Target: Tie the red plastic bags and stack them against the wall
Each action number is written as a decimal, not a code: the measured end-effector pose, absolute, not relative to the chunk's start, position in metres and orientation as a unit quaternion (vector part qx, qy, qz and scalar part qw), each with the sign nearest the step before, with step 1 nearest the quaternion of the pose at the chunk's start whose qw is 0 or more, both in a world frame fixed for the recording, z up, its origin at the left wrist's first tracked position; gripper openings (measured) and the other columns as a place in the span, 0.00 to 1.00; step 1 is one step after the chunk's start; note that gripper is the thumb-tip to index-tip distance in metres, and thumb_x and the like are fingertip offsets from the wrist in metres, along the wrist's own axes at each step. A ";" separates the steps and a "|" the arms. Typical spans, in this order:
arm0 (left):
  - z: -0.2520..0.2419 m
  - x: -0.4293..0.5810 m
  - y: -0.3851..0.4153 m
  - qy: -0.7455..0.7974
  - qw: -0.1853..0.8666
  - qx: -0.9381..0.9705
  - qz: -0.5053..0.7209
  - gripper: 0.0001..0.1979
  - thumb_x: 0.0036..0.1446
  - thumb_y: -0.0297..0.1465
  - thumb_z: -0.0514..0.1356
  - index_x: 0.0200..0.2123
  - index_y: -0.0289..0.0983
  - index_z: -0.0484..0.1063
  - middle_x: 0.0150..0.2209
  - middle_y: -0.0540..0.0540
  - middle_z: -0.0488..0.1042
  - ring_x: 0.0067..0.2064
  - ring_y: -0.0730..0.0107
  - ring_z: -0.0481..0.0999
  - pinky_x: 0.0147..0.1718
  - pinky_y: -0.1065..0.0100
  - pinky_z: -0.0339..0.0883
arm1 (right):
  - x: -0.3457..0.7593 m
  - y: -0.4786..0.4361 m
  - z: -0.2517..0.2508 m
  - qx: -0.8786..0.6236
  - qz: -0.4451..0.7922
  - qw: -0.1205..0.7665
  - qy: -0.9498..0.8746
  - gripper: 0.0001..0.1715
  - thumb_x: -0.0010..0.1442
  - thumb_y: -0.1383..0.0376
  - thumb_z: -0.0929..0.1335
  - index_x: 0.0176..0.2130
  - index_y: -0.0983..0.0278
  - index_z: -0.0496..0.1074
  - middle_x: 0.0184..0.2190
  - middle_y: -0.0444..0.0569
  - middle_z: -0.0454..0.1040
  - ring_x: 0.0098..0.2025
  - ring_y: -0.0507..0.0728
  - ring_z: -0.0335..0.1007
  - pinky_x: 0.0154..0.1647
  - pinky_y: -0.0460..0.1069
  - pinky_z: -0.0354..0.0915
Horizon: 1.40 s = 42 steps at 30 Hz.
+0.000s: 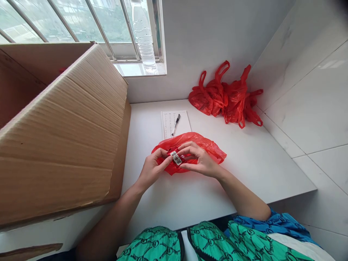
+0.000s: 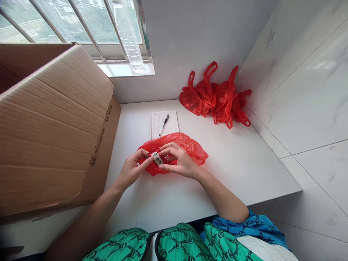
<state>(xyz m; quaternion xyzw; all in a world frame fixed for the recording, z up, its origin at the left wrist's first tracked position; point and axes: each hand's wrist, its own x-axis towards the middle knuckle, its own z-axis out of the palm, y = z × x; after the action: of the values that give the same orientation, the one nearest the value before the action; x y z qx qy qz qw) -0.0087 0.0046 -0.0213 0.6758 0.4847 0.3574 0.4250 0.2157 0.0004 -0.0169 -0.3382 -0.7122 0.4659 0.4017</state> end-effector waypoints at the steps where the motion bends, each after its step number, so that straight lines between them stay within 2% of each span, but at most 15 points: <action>1: -0.021 -0.008 0.004 0.480 0.428 0.677 0.357 0.13 0.62 0.42 0.60 0.34 0.38 0.69 0.32 0.50 0.74 0.33 0.71 0.73 0.33 0.69 0.68 | 0.215 0.000 -0.018 -0.354 0.481 0.408 -0.691 0.19 0.58 0.61 0.73 0.49 0.59 0.71 0.53 0.52 0.69 0.53 0.59 0.71 0.49 0.54 0.75; 5: -0.022 -0.007 0.004 0.471 0.350 0.735 0.341 0.11 0.63 0.39 0.59 0.34 0.39 0.71 0.33 0.50 0.77 0.36 0.68 0.74 0.40 0.65 0.68 | 0.215 0.002 -0.019 -0.400 0.504 0.389 -0.660 0.15 0.63 0.60 0.69 0.49 0.61 0.70 0.46 0.50 0.75 0.45 0.56 0.76 0.46 0.54 0.75; 9: -0.026 -0.008 0.007 0.455 0.199 0.820 0.284 0.10 0.67 0.36 0.54 0.41 0.41 0.74 0.45 0.48 0.79 0.47 0.65 0.76 0.53 0.58 0.60 | 0.226 0.007 -0.018 -0.441 0.413 0.383 -0.699 0.12 0.65 0.63 0.66 0.49 0.60 0.73 0.47 0.49 0.77 0.49 0.58 0.75 0.53 0.56 0.71; 11: -0.030 -0.009 0.009 0.451 0.147 0.844 0.250 0.10 0.67 0.36 0.54 0.45 0.43 0.75 0.51 0.47 0.77 0.51 0.62 0.75 0.54 0.57 0.58 | 0.231 0.010 -0.021 -0.477 0.385 0.358 -0.704 0.14 0.66 0.64 0.63 0.49 0.59 0.73 0.47 0.49 0.77 0.51 0.58 0.74 0.55 0.57 0.70; 14: -0.036 -0.009 0.010 0.442 0.106 0.862 0.225 0.11 0.66 0.35 0.56 0.48 0.44 0.75 0.53 0.46 0.76 0.51 0.60 0.75 0.51 0.56 0.59 | 0.230 0.013 -0.030 -0.522 0.354 0.320 -0.707 0.16 0.68 0.64 0.61 0.51 0.59 0.72 0.46 0.49 0.78 0.49 0.59 0.75 0.53 0.59 0.70; 19: -0.039 -0.008 0.011 0.448 0.093 0.866 0.202 0.10 0.65 0.34 0.57 0.48 0.44 0.74 0.47 0.48 0.79 0.46 0.60 0.75 0.49 0.56 0.59 | 0.214 0.016 -0.043 -0.477 0.296 0.298 -0.772 0.17 0.66 0.65 0.63 0.53 0.59 0.70 0.50 0.52 0.75 0.48 0.59 0.74 0.48 0.57 0.72; 23: -0.039 -0.009 0.012 0.464 0.088 0.861 0.189 0.10 0.65 0.33 0.56 0.47 0.42 0.72 0.45 0.47 0.78 0.45 0.59 0.74 0.49 0.55 0.58 | 0.216 0.017 -0.048 -0.478 0.316 0.288 -0.767 0.14 0.66 0.64 0.62 0.50 0.56 0.71 0.43 0.49 0.77 0.46 0.60 0.75 0.51 0.58 0.70; 26: -0.042 -0.008 0.012 0.473 0.086 0.855 0.193 0.12 0.64 0.33 0.56 0.51 0.41 0.70 0.47 0.45 0.77 0.47 0.57 0.74 0.49 0.55 0.60 | 0.218 0.018 -0.053 -0.485 0.330 0.300 -0.752 0.13 0.68 0.62 0.60 0.48 0.53 0.71 0.40 0.47 0.78 0.46 0.59 0.75 0.53 0.58 0.69; 28: -0.044 -0.007 0.012 0.479 0.086 0.850 0.202 0.16 0.64 0.34 0.56 0.55 0.41 0.67 0.50 0.43 0.75 0.50 0.56 0.73 0.49 0.55 0.61 | 0.215 0.019 -0.057 -0.500 0.332 0.305 -0.739 0.14 0.68 0.59 0.60 0.47 0.55 0.71 0.40 0.47 0.78 0.47 0.59 0.75 0.54 0.58 0.69; 31: -0.045 -0.006 0.012 0.485 0.093 0.845 0.207 0.20 0.64 0.34 0.56 0.58 0.41 0.64 0.54 0.40 0.73 0.53 0.54 0.72 0.50 0.55 0.61 | 0.205 0.022 -0.065 -0.523 0.306 0.311 -0.732 0.16 0.66 0.55 0.62 0.49 0.59 0.69 0.47 0.51 0.75 0.53 0.62 0.71 0.59 0.61 0.65; 33: -0.046 -0.006 0.014 0.489 0.101 0.842 0.204 0.20 0.64 0.35 0.56 0.58 0.40 0.65 0.55 0.40 0.73 0.53 0.53 0.72 0.50 0.54 0.61 | 0.199 0.024 -0.069 -0.511 0.306 0.315 -0.739 0.17 0.65 0.56 0.63 0.51 0.60 0.67 0.51 0.52 0.73 0.55 0.62 0.69 0.62 0.62 0.62; 35: -0.046 -0.007 0.014 0.491 0.108 0.840 0.202 0.20 0.64 0.36 0.56 0.58 0.39 0.65 0.54 0.40 0.73 0.53 0.53 0.73 0.50 0.53 0.61 | 0.196 0.025 -0.071 -0.482 0.329 0.316 -0.749 0.17 0.65 0.59 0.62 0.52 0.59 0.67 0.50 0.50 0.74 0.53 0.60 0.71 0.61 0.61 0.63; 39: -0.044 -0.008 0.014 0.494 0.119 0.837 0.202 0.20 0.64 0.36 0.56 0.57 0.39 0.65 0.54 0.40 0.73 0.53 0.53 0.73 0.50 0.54 0.62 | 0.198 0.024 -0.066 -0.414 0.389 0.341 -0.749 0.13 0.66 0.66 0.60 0.47 0.58 0.68 0.46 0.47 0.75 0.50 0.56 0.73 0.56 0.55 0.69; 42: -0.042 -0.009 0.014 0.494 0.129 0.836 0.200 0.20 0.64 0.36 0.55 0.58 0.40 0.63 0.54 0.41 0.73 0.54 0.54 0.72 0.51 0.54 0.61 | 0.204 0.022 -0.061 -0.371 0.430 0.384 -0.728 0.11 0.64 0.68 0.60 0.43 0.58 0.69 0.44 0.46 0.75 0.49 0.55 0.73 0.53 0.55 0.70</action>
<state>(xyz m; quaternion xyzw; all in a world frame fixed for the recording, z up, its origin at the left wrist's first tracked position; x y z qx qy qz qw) -0.0086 0.0136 -0.0415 0.8362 0.4938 0.2005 0.1290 0.2042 0.0218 -0.0605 -0.3708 -0.7281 0.4298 0.3844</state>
